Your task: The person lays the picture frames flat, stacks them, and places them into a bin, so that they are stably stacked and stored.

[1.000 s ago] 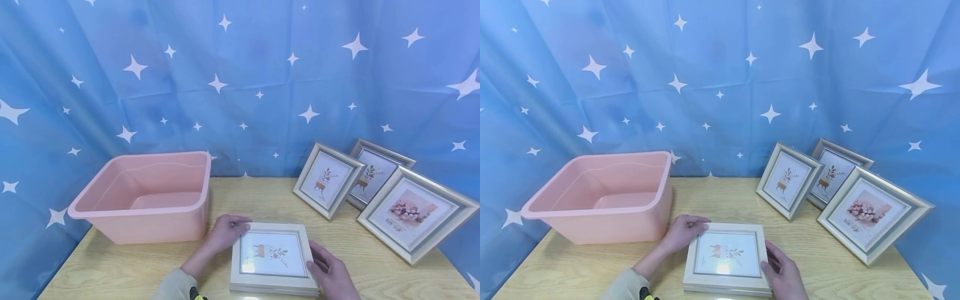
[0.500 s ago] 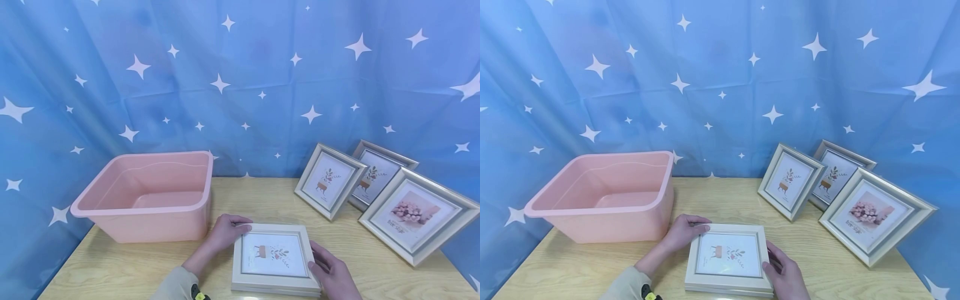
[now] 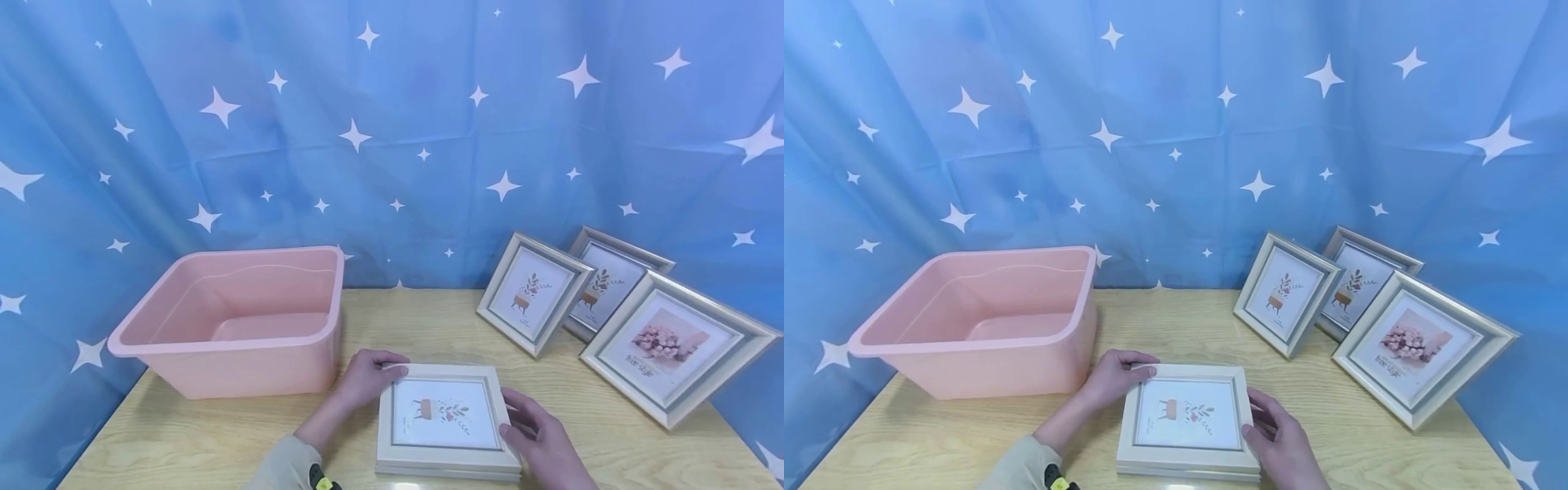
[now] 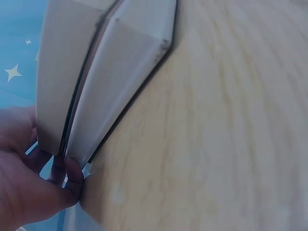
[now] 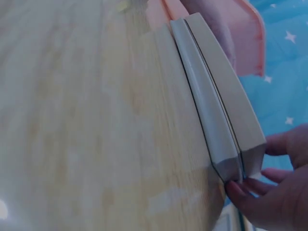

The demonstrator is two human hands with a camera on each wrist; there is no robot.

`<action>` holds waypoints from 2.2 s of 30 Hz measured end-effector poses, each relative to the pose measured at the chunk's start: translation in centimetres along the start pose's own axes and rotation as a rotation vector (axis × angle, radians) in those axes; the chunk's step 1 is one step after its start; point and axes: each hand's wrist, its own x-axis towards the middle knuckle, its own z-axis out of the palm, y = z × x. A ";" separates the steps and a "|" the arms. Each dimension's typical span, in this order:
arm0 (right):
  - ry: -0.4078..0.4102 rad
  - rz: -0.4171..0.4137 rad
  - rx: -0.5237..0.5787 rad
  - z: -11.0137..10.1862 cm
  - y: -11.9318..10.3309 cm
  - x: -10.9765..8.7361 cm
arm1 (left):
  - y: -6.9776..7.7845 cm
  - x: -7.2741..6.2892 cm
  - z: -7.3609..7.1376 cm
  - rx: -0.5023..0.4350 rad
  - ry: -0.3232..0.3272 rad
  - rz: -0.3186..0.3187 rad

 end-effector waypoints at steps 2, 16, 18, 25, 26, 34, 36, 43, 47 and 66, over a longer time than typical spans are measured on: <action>-0.016 0.015 0.007 -0.2 -0.1 0.2 | 0.0 0.1 0.0 -0.003 -0.006 0.006; -0.041 -0.530 -0.210 -6.4 -5.0 6.0 | -0.5 0.3 -0.4 -0.013 -0.028 0.041; -0.022 -0.587 -0.234 -8.2 -6.4 7.4 | -0.6 0.2 -0.4 -0.015 -0.031 0.036; 0.140 -0.487 -0.274 -16.7 -11.5 11.6 | -0.4 0.3 -0.5 -0.020 -0.039 0.043; 0.157 -0.459 -0.286 -17.6 -11.7 12.2 | -0.4 0.4 -0.5 -0.019 -0.039 0.047; 0.140 -0.381 -0.395 -19.6 -9.6 16.7 | -0.5 0.5 -0.5 -0.001 -0.050 0.052; 0.122 -0.378 -0.407 -19.2 -8.7 17.4 | -0.5 0.6 -0.5 -0.003 -0.052 0.049; 0.106 -0.344 -0.460 -17.6 -7.3 18.8 | -0.6 0.7 -0.4 -0.019 -0.049 0.042; 0.086 -0.311 -0.464 -16.8 -7.2 19.1 | -0.8 0.7 -0.4 -0.024 -0.048 0.041; 0.096 -0.310 -0.528 -16.1 -6.9 18.7 | -0.5 0.6 -0.5 -0.029 -0.046 0.021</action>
